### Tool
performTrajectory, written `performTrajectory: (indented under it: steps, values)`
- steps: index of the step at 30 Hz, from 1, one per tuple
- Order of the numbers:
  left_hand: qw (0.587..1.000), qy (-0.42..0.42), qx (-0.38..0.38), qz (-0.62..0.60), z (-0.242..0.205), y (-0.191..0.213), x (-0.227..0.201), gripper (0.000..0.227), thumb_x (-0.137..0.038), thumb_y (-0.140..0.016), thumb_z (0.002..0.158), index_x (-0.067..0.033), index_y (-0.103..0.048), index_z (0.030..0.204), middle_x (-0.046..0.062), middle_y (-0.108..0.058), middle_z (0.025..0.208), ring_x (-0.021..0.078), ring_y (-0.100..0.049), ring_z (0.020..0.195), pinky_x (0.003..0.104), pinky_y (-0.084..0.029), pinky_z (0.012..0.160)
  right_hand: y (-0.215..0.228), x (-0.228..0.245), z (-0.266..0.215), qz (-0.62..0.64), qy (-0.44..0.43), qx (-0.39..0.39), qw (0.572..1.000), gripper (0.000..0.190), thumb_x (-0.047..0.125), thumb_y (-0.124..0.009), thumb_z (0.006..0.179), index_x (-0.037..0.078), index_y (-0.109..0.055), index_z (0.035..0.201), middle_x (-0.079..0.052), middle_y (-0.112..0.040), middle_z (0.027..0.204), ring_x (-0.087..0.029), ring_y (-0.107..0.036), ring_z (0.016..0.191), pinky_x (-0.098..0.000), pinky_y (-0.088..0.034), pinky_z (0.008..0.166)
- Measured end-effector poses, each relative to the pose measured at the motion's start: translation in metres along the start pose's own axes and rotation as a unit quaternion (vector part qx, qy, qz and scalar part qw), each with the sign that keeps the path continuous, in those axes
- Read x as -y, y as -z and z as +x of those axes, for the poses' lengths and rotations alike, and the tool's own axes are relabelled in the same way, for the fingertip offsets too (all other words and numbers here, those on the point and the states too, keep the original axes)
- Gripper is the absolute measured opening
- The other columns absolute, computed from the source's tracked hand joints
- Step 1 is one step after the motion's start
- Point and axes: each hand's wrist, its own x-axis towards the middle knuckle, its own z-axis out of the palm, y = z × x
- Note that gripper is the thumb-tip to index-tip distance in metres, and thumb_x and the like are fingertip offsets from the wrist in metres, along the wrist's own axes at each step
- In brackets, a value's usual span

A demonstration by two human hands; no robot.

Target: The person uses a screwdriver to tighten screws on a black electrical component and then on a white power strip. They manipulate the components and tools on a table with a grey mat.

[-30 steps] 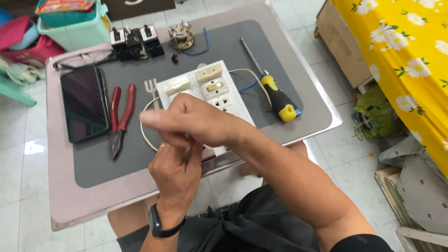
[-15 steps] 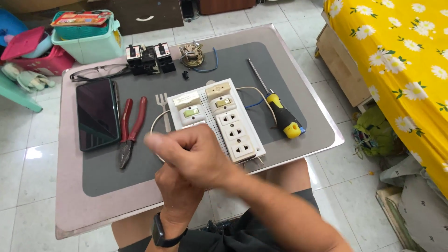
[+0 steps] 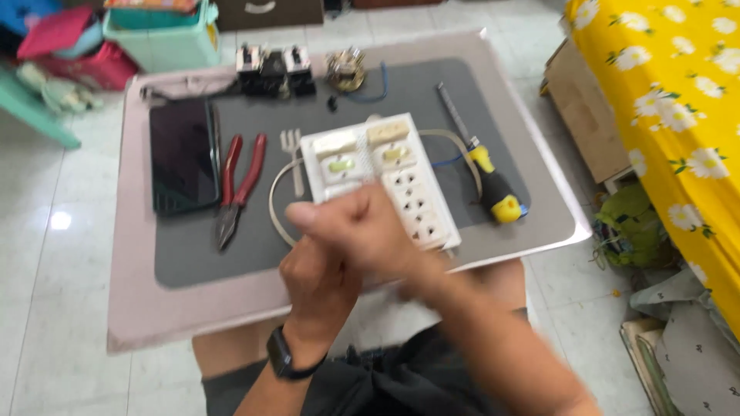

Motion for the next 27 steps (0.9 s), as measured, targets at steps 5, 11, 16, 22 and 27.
performTrajectory:
  steps: [5, 11, 16, 22, 27]
  values:
    - [0.997, 0.023, -0.042, -0.054, 0.029, 0.014, -0.022, 0.029, -0.013, -0.066, 0.091, -0.0152, -0.059, 0.063, -0.006, -0.049, 0.055, 0.0186, -0.052, 0.051, 0.029, -0.045, 0.051, 0.016, -0.029, 0.014, 0.057, -0.024, 0.022, 0.998, 0.044, 0.028, -0.057, 0.093, 0.011, -0.051, 0.054, 0.003, -0.039, 0.044, -0.003, -0.034, 0.046, -0.0185, -0.033, 0.042]
    - [0.995, 0.015, -0.051, -0.086, 0.018, 0.01, -0.019, 0.042, -0.012, -0.06, 0.092, -0.0092, -0.036, 0.058, 0.006, -0.032, 0.052, 0.0289, -0.044, 0.048, 0.029, -0.04, 0.048, 0.028, -0.055, 0.007, 0.067, -0.045, 0.075, 0.994, 0.04, 0.014, -0.068, 0.086, 0.01, -0.055, 0.048, 0.0, -0.05, 0.044, -0.005, -0.042, 0.047, -0.023, -0.038, 0.044]
    - [0.996, -0.017, -0.03, -0.087, 0.037, 0.021, -0.033, 0.024, -0.011, -0.06, 0.096, 0.0014, -0.06, 0.075, 0.012, -0.07, 0.081, 0.0337, -0.073, 0.085, 0.04, -0.059, 0.089, 0.039, -0.006, 0.002, -0.566, 0.31, -0.083, 0.759, 0.035, 0.023, -0.082, 0.092, 0.005, -0.055, 0.078, -0.008, -0.055, 0.079, -0.02, -0.05, 0.068, -0.0314, -0.037, 0.056]
    - [0.998, 0.005, -0.014, -0.069, 0.02, 0.013, -0.025, 0.022, -0.017, -0.055, 0.1, -0.0054, -0.061, 0.082, 0.007, -0.072, 0.097, 0.0343, -0.071, 0.1, 0.034, -0.056, 0.08, 0.056, 0.005, -0.026, -0.698, 0.22, -0.011, 0.682, 0.065, 0.031, -0.083, 0.108, 0.014, -0.049, 0.055, 0.002, -0.046, 0.05, -0.014, -0.038, 0.042, -0.0335, -0.018, 0.042]
    - [0.998, 0.015, -0.021, -0.063, 0.019, 0.013, -0.024, 0.023, -0.017, -0.054, 0.101, -0.0053, -0.061, 0.082, 0.006, -0.071, 0.097, 0.032, -0.071, 0.102, 0.033, -0.054, 0.072, 0.057, 0.013, -0.011, -0.709, 0.056, 0.084, 0.698, 0.056, 0.038, -0.061, 0.109, 0.012, -0.049, 0.061, -0.006, -0.043, 0.048, -0.029, -0.04, 0.043, -0.0433, -0.028, 0.045]
